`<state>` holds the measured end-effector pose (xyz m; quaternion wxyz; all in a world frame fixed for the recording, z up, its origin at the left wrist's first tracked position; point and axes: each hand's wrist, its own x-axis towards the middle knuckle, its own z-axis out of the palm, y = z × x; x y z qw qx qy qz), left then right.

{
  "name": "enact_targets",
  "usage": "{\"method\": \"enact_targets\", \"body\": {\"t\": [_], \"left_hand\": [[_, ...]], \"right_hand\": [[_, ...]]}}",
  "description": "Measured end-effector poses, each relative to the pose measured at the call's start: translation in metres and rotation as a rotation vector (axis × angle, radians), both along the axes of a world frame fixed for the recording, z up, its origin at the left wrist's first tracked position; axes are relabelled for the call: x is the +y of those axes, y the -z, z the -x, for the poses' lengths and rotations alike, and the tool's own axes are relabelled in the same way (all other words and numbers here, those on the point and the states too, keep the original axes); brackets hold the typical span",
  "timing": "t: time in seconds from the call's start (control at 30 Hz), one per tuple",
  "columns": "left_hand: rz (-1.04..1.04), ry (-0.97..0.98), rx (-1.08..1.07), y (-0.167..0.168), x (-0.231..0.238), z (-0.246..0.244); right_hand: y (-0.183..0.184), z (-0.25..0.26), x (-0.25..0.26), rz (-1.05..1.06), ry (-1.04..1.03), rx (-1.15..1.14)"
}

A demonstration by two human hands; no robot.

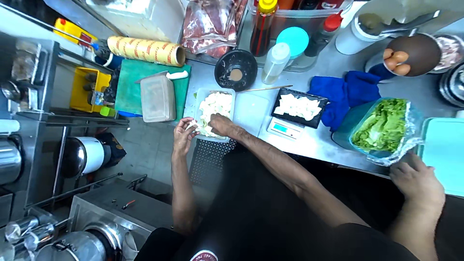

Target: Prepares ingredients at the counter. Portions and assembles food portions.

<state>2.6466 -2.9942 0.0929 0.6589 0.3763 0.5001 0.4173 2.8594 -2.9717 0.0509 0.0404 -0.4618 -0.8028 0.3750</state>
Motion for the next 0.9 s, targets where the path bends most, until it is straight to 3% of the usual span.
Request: {"method": "enact_targets", "body": {"t": [0.2,0.3,0.4,0.5,0.6,0.7,0.8,0.9], "left_hand": [[-0.049,-0.030,0.129,-0.003,0.006,-0.023],[-0.091,0.006,0.229,-0.010,0.006,-0.046],[-0.140,0.094,0.237,-0.014,0.010,-0.076],[-0.215,0.296,0.270,-0.020,0.006,-0.125],[-0.358,0.556,0.440,-0.022,-0.001,-0.185],[-0.519,0.649,0.542,0.004,0.007,-0.261],[-0.719,0.695,0.582,0.024,-0.003,-0.316],[-0.961,0.876,0.652,0.025,-0.030,-0.328]], "right_hand": [[-0.042,-0.039,0.012,0.005,0.309,0.302],[-0.048,-0.068,0.004,-0.024,0.366,0.365],[-0.047,-0.104,-0.019,-0.076,0.494,0.470],[-0.039,-0.161,-0.059,0.013,0.760,0.554],[-0.042,-0.221,-0.102,-0.074,1.017,0.346],[-0.045,-0.256,-0.140,-0.337,1.135,0.011],[-0.015,-0.268,-0.162,-0.470,1.148,-0.194],[0.019,-0.263,-0.176,-0.516,1.072,-0.220]]}}
